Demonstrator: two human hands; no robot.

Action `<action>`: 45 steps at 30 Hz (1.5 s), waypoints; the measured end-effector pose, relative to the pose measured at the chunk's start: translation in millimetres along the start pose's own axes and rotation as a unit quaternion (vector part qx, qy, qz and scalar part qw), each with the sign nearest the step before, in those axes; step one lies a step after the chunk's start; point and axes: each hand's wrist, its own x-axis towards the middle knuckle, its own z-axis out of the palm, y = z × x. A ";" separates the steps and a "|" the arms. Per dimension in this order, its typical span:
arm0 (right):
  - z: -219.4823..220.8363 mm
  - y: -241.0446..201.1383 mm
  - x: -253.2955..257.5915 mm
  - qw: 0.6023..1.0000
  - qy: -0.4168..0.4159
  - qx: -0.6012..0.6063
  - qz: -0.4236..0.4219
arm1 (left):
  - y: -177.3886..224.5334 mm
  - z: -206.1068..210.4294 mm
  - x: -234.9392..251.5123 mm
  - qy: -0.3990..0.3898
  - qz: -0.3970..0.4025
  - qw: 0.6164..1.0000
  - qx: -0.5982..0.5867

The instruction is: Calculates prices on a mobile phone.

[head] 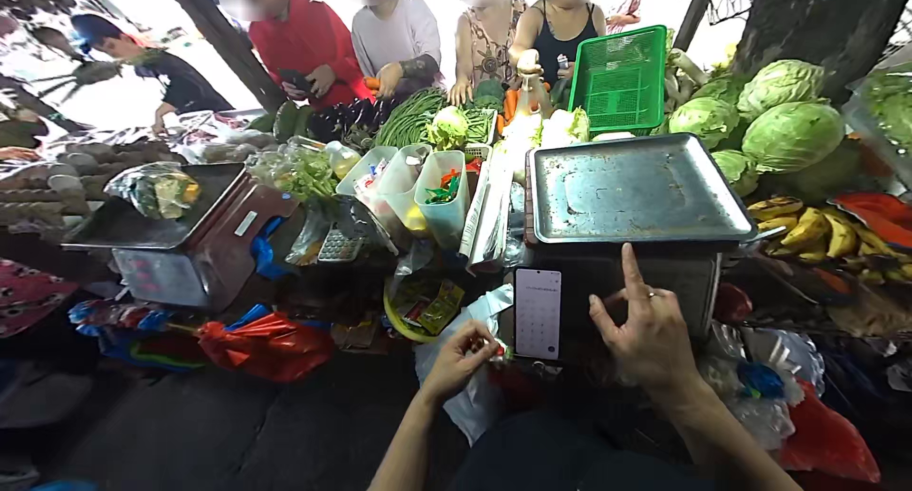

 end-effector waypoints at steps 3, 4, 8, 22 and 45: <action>0.3 7.4 2.4 0.998 -0.036 -0.050 -0.002 | 44.0 -29.6 31.0 0.085 0.022 0.986 0.145; 0.0 7.6 1.1 0.998 -0.047 -0.047 0.003 | 60.9 -39.5 44.4 0.123 0.023 0.970 0.210; 3.8 9.6 -5.5 0.998 -0.040 -0.038 0.003 | 97.7 -75.0 109.4 0.215 0.100 0.875 0.422; 59.2 48.2 -29.2 0.992 0.119 0.016 -0.040 | 81.2 -91.8 224.2 0.160 0.096 0.808 0.559; 68.7 54.1 -25.6 0.983 0.165 0.026 -0.075 | 99.1 -87.2 224.6 0.102 0.005 0.800 0.592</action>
